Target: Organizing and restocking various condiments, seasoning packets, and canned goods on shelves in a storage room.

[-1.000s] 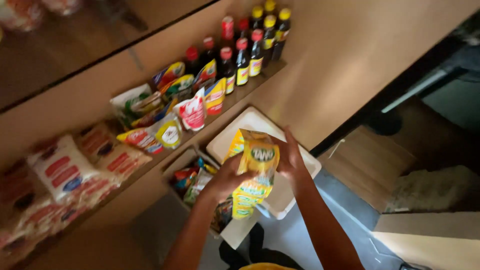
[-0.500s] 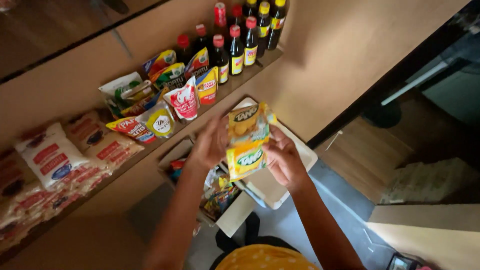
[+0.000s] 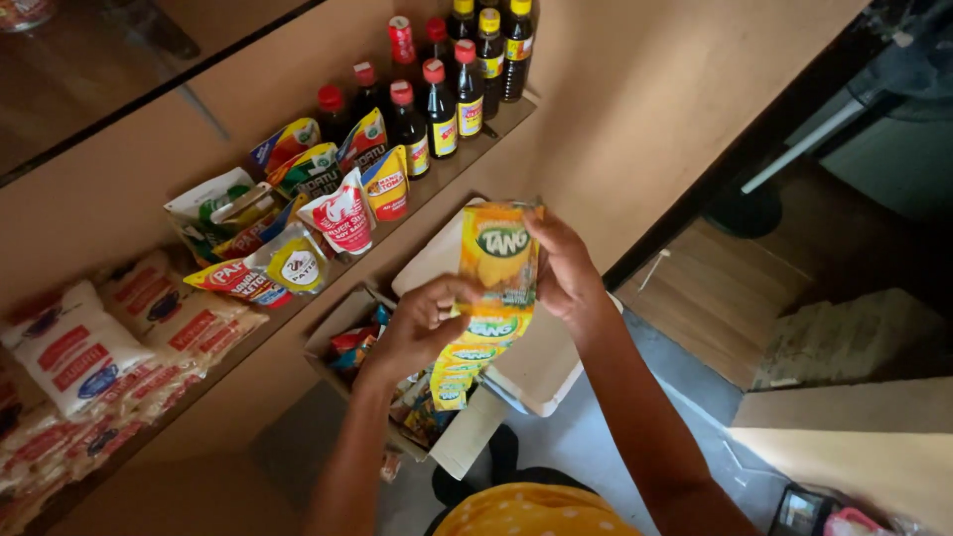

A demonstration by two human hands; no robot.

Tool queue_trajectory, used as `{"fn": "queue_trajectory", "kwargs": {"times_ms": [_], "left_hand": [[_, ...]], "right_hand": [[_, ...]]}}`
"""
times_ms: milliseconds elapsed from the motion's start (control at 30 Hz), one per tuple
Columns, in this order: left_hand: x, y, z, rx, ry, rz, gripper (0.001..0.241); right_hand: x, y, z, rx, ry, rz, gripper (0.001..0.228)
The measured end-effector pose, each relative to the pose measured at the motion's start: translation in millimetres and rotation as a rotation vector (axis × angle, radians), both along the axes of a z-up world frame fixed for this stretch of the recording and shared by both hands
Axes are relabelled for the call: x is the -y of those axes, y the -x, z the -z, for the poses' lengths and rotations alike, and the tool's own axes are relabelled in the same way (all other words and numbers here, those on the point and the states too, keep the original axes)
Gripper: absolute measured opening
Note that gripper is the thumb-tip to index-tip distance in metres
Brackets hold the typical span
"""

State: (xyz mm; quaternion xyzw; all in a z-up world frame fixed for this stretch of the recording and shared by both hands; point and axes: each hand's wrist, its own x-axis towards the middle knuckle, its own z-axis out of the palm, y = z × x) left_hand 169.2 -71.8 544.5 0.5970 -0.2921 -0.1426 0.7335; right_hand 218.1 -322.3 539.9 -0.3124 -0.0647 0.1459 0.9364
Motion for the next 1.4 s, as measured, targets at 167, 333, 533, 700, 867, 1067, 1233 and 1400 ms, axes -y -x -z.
{"fn": "queue_trajectory", "kwargs": {"times_ms": [167, 333, 533, 700, 867, 1067, 1233, 1400], "left_hand": [[-8.1, -30.7, 33.3, -0.354, 0.145, -0.097, 0.015], [20.6, -46.9, -32.1, -0.542, 0.418, -0.125, 0.039], [44.9, -41.8, -61.6, -0.266, 0.308, -0.106, 0.038], [49.5, -24.5, -75.7, -0.104, 0.196, -0.047, 0.052], [54.7, -22.0, -74.0, -0.068, 0.181, -0.089, 0.045], [56.7, -25.8, -78.6, -0.05, 0.126, -0.2, 0.033], [58.3, -25.5, -87.5, -0.011, 0.116, -0.209, 0.026], [62.4, -11.2, -100.1, 0.023, 0.133, -0.199, 0.03]], "right_hand": [[-20.8, 32.8, -44.5, 0.209, 0.185, 0.129, 0.048], [-12.1, 46.6, -4.5, 0.332, 0.274, -0.005, 0.048], [-5.0, 40.0, -17.3, 0.322, 0.305, -0.019, 0.052], [1.8, 17.9, -68.3, 0.319, 0.092, 0.077, 0.05], [-7.1, 9.2, -91.2, 0.342, 0.3, 0.287, 0.032], [-16.0, 10.3, -96.7, 0.392, 0.361, 0.417, 0.025], [-10.4, 13.4, -97.3, 0.434, 0.369, 0.456, 0.023], [-14.7, 18.4, -121.4, 0.432, 0.291, 0.516, 0.021]]}}
